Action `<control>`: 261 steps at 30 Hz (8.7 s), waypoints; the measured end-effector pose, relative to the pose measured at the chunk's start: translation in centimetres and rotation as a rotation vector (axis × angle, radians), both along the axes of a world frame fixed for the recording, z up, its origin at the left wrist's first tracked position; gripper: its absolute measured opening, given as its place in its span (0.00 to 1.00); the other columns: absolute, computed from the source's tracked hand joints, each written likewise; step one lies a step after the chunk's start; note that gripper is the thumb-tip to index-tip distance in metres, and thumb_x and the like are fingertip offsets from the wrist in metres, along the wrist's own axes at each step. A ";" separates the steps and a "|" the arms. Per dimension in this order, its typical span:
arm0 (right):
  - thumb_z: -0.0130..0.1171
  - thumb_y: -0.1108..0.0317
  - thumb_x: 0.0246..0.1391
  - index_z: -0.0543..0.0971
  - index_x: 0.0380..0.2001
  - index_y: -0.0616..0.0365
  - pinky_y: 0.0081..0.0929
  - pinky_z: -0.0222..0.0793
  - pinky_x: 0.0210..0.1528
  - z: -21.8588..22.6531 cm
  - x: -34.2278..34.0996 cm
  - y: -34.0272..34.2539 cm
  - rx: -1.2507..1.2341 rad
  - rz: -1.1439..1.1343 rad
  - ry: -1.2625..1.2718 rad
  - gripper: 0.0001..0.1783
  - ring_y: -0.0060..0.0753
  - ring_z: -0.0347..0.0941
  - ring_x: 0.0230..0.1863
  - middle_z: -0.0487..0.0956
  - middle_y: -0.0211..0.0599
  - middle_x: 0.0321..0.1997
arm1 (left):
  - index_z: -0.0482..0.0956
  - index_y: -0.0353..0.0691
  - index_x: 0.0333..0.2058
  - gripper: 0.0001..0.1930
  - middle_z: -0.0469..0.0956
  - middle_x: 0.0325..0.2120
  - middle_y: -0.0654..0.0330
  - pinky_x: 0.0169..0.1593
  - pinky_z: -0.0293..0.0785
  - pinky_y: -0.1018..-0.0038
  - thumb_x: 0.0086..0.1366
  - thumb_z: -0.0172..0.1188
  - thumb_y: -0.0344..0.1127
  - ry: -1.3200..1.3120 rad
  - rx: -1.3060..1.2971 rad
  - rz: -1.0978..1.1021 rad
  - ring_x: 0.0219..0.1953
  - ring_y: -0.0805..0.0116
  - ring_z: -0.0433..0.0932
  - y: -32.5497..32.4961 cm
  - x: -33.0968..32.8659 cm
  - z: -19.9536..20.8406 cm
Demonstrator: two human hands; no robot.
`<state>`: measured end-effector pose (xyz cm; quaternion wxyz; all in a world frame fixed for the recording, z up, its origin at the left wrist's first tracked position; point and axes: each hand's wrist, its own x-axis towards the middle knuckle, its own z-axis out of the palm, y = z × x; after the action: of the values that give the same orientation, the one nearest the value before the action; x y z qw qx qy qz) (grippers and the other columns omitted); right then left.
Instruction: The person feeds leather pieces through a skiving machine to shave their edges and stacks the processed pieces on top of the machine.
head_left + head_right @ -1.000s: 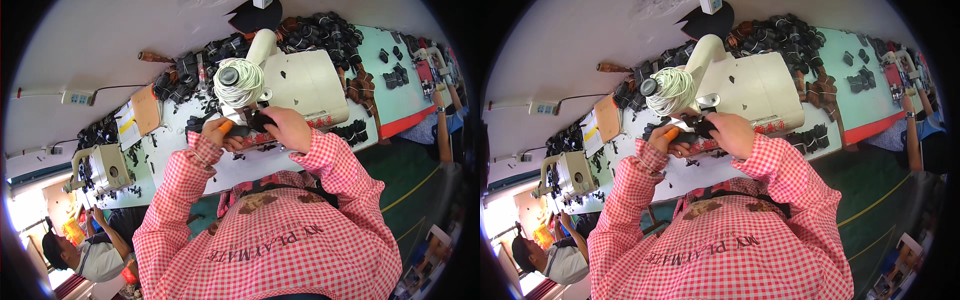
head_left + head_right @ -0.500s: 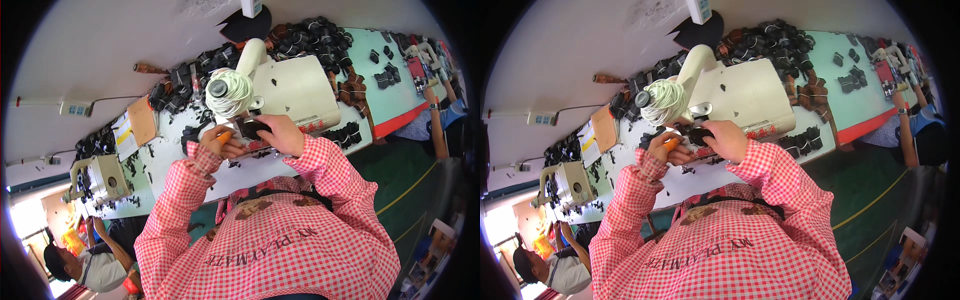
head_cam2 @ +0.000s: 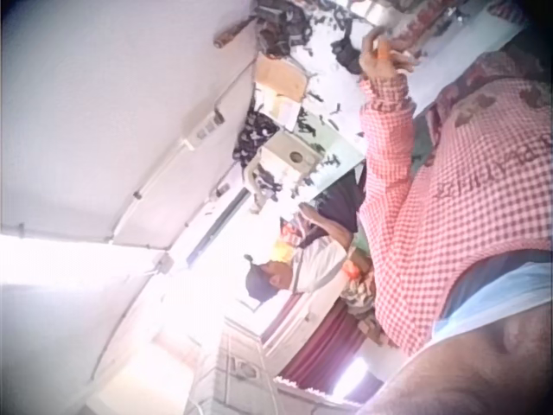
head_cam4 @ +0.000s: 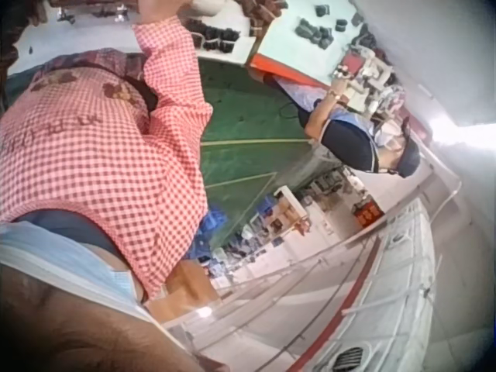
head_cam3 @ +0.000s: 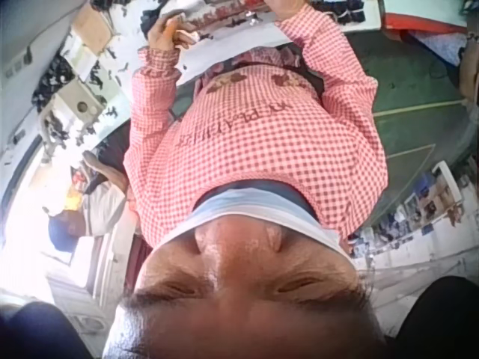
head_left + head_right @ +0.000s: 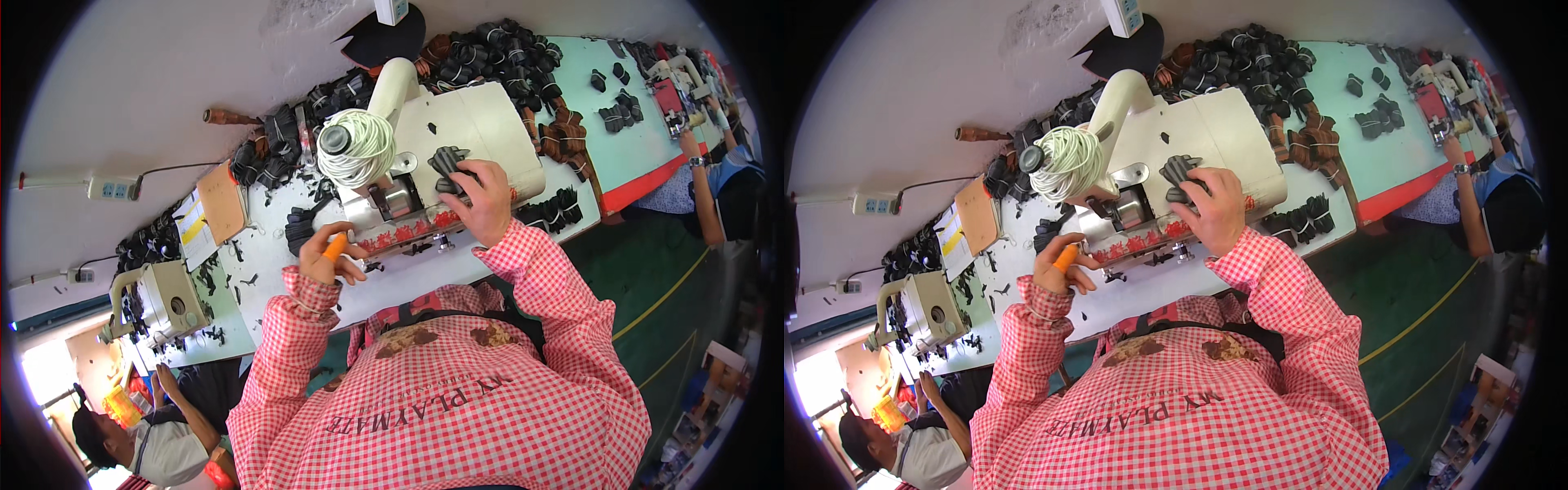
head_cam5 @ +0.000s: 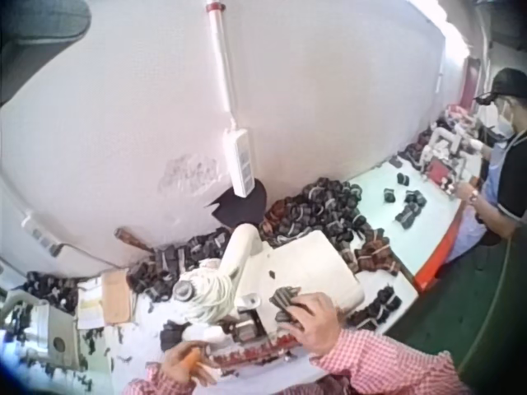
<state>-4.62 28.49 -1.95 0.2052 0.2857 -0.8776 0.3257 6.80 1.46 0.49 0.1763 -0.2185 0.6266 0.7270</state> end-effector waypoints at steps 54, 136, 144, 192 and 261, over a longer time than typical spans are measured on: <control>0.62 0.71 0.44 0.74 0.44 0.56 0.35 0.70 0.40 -11.7 9.7 -24.8 -0.005 0.209 -0.733 0.20 0.46 0.73 0.38 0.72 0.41 0.42 | 0.71 0.39 0.50 0.29 0.68 0.47 0.49 0.53 0.68 0.66 0.46 0.66 0.27 0.332 -0.897 0.146 0.49 0.50 0.69 -11.4 5.3 -15.9; 0.59 0.69 0.43 0.74 0.37 0.61 0.38 0.68 0.37 3.6 2.1 -0.1 -0.252 0.114 -0.426 0.15 0.51 0.71 0.35 0.72 0.45 0.33 | 0.61 0.33 0.56 0.25 0.75 0.38 0.51 0.43 0.72 0.69 0.61 0.55 0.32 0.413 -0.063 0.316 0.38 0.62 0.76 14.6 -6.0 -2.5; 0.61 0.67 0.42 0.77 0.34 0.57 0.35 0.68 0.39 4.1 -0.8 1.6 -0.105 0.079 -0.408 0.13 0.46 0.71 0.38 0.75 0.40 0.38 | 0.71 0.31 0.35 0.13 0.76 0.23 0.49 0.28 0.75 0.67 0.58 0.58 0.37 0.004 0.044 0.059 0.24 0.57 0.79 13.1 -4.9 1.6; 0.61 0.71 0.48 0.75 0.41 0.67 0.18 0.67 0.25 3.5 4.9 -3.8 -0.516 0.305 -1.059 0.16 0.21 0.72 0.23 0.78 0.39 0.26 | 0.55 0.41 0.59 0.31 0.74 0.42 0.49 0.14 0.73 0.76 0.66 0.41 0.55 -0.070 0.291 -0.355 0.17 0.57 0.79 4.0 -0.7 2.4; 0.59 0.70 0.41 0.79 0.32 0.61 0.35 0.69 0.38 2.0 -1.0 -4.1 -0.022 0.417 -0.617 0.12 0.47 0.75 0.34 0.78 0.48 0.32 | 0.71 0.28 0.43 0.14 0.79 0.23 0.49 0.18 0.76 0.75 0.67 0.43 0.33 -0.294 0.000 -0.425 0.18 0.63 0.80 0.3 -7.3 1.2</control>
<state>-5.60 24.34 0.04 -0.1365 0.3446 -0.8175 0.4409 -0.51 1.75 1.68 0.4142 -0.1854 0.6262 0.6340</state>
